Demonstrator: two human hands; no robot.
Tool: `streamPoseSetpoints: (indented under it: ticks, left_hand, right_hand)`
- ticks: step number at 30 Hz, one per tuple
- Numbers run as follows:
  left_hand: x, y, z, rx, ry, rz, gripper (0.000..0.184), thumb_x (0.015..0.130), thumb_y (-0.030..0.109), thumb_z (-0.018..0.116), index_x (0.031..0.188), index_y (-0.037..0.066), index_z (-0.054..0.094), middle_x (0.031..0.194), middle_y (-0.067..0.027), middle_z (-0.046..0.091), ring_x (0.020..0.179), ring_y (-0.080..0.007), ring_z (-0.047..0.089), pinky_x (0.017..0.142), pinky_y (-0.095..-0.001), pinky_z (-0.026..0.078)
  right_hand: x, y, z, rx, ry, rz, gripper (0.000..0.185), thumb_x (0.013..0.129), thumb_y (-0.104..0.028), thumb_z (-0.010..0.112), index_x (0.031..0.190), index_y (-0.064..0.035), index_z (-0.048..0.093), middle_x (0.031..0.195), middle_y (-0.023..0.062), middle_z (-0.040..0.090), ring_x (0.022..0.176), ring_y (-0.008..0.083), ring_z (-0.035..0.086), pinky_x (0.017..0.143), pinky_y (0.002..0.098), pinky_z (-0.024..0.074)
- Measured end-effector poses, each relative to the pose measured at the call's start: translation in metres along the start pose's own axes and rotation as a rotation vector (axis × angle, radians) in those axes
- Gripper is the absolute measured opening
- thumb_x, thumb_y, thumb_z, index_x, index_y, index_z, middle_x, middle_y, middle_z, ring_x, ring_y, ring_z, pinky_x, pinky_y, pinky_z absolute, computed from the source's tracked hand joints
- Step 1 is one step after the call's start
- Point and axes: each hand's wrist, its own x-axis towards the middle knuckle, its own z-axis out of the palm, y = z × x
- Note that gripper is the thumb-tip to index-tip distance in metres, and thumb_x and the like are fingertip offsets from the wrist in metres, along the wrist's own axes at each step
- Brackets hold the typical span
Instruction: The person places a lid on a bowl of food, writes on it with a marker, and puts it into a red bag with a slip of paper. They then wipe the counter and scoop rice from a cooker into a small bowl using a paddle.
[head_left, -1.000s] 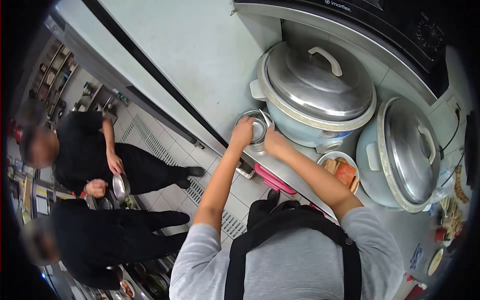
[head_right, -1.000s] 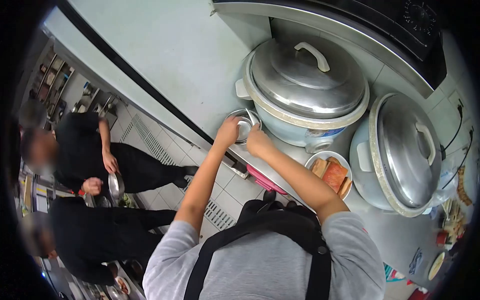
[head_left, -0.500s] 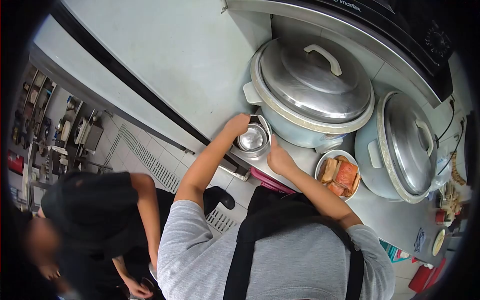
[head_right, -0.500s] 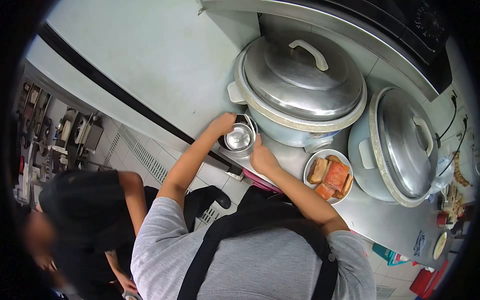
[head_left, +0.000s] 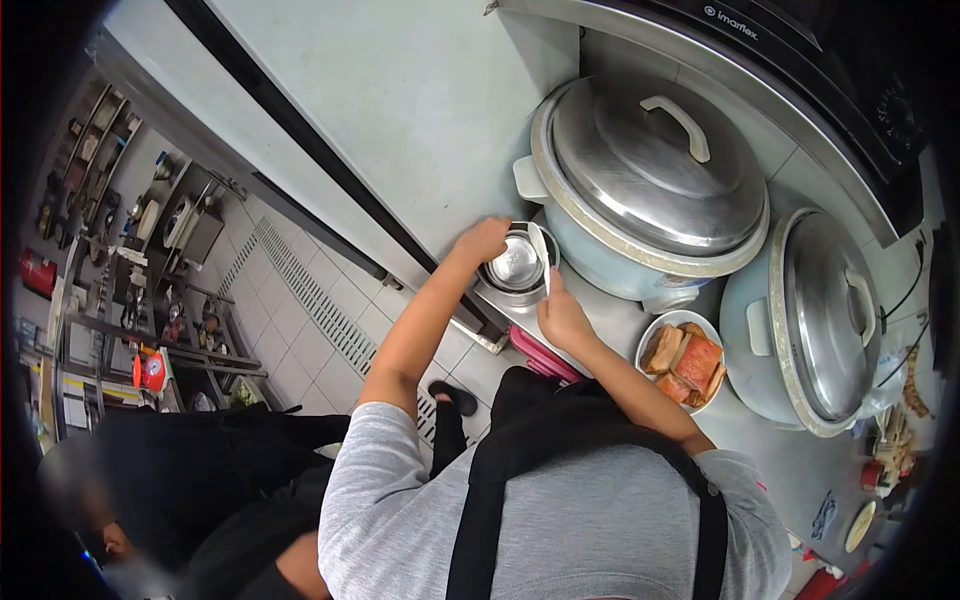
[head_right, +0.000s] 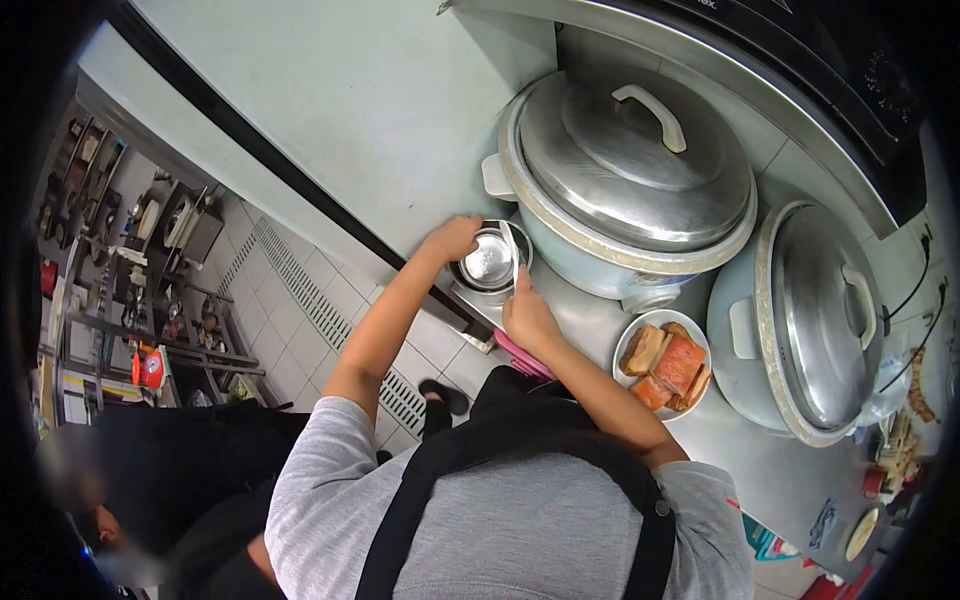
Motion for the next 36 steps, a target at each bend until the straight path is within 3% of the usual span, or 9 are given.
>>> streamPoseSetpoints:
  ticks: [4,10,12,15,16,18,23,30,36]
  left_hand:
    - [-0.011,0.007,-0.001,-0.03,-0.001,-0.148,0.03,0.074,0.011,0.054,0.098,-0.006,0.05,0.09,-0.0274,0.06,0.088,-0.0399,0.058,0.077,-0.0454,0.047]
    - [-0.024,0.022,0.027,-0.239,0.376,-0.112,0.035,0.076,0.023,0.056,0.094,-0.006,0.048,0.081,-0.026,0.059,0.076,-0.0419,0.058,0.071,-0.0459,0.044]
    - [-0.03,0.03,0.019,-0.576,0.177,-0.371,0.047,0.076,0.033,0.058,0.096,-0.01,0.054,0.083,-0.0251,0.061,0.078,-0.0349,0.061,0.07,-0.0397,0.047]
    - [-0.03,0.01,0.045,-0.74,0.246,-0.534,0.052,0.074,0.04,0.063,0.091,-0.01,0.057,0.08,-0.0199,0.061,0.075,-0.0257,0.06,0.065,-0.0362,0.046]
    - [-0.033,0.013,0.043,-0.739,0.247,-0.536,0.052,0.074,0.04,0.063,0.091,-0.01,0.057,0.08,-0.0199,0.061,0.075,-0.0257,0.06,0.065,-0.0362,0.046]
    - [-0.038,0.019,0.038,-0.784,0.362,-0.546,0.04,0.077,0.036,0.068,0.082,-0.002,0.055,0.065,-0.0001,0.049,0.059,-0.0076,0.043,0.05,-0.0253,0.037]
    - [-0.042,0.019,0.033,-0.861,0.489,-0.511,0.036,0.077,0.03,0.07,0.082,-0.003,0.055,0.067,-0.0017,0.053,0.056,-0.0075,0.047,0.047,-0.0238,0.038]
    - [-0.052,0.041,0.007,-1.095,0.538,-0.573,0.033,0.076,0.024,0.071,0.086,-0.001,0.053,0.067,-0.0013,0.056,0.054,-0.0068,0.051,0.045,-0.0215,0.039]
    - [-0.053,0.032,0.021,-1.076,0.647,-0.547,0.03,0.074,0.016,0.071,0.089,-0.002,0.052,0.07,-0.0023,0.058,0.056,-0.0068,0.052,0.048,-0.0209,0.04]
  right_hand:
    - [-0.007,-0.005,-0.008,0.022,-0.089,0.041,0.056,0.08,-0.009,0.042,0.126,0.0171,0.023,0.084,0.0352,0.056,0.075,0.0455,0.057,0.072,0.0502,0.0451]
    - [-0.015,0.0,-0.013,0.106,-0.121,0.112,0.052,0.079,-0.01,0.043,0.123,0.0147,0.03,0.083,0.0346,0.056,0.074,0.0446,0.058,0.071,0.0505,0.0448]
    - [-0.017,0.006,-0.013,0.126,-0.101,0.109,0.051,0.079,-0.01,0.043,0.123,0.0134,0.031,0.084,0.0348,0.056,0.075,0.044,0.058,0.072,0.0503,0.0447]
    - [-0.022,0.01,-0.012,0.17,-0.052,0.044,0.049,0.079,-0.008,0.044,0.123,0.0107,0.032,0.09,0.0347,0.055,0.081,0.0443,0.057,0.075,0.0495,0.0439]
    - [-0.024,0.01,-0.012,0.212,-0.007,0.005,0.049,0.078,-0.007,0.044,0.122,0.0103,0.032,0.093,0.0338,0.055,0.084,0.0447,0.056,0.076,0.0492,0.0435]
    - [-0.023,0.008,-0.012,0.256,0.035,-0.037,0.048,0.078,-0.006,0.044,0.122,0.0098,0.031,0.095,0.0329,0.054,0.086,0.045,0.056,0.077,0.0489,0.0432]
    - [0.005,-0.001,-0.002,0.196,0.222,-0.155,0.044,0.082,-0.011,0.049,0.118,0.0072,0.032,0.093,0.0298,0.055,0.085,0.0453,0.056,0.075,0.0482,0.0439]
    - [0.057,-0.027,-0.002,0.26,0.174,-0.173,0.039,0.082,-0.022,0.058,0.104,0.0025,0.038,0.093,0.0297,0.056,0.082,0.0453,0.056,0.069,0.0496,0.0454]
    - [0.072,-0.017,0.016,0.292,0.234,-0.15,0.035,0.08,-0.02,0.062,0.1,0.0013,0.042,0.074,0.0221,0.059,0.068,0.0391,0.059,0.06,0.0446,0.0456]
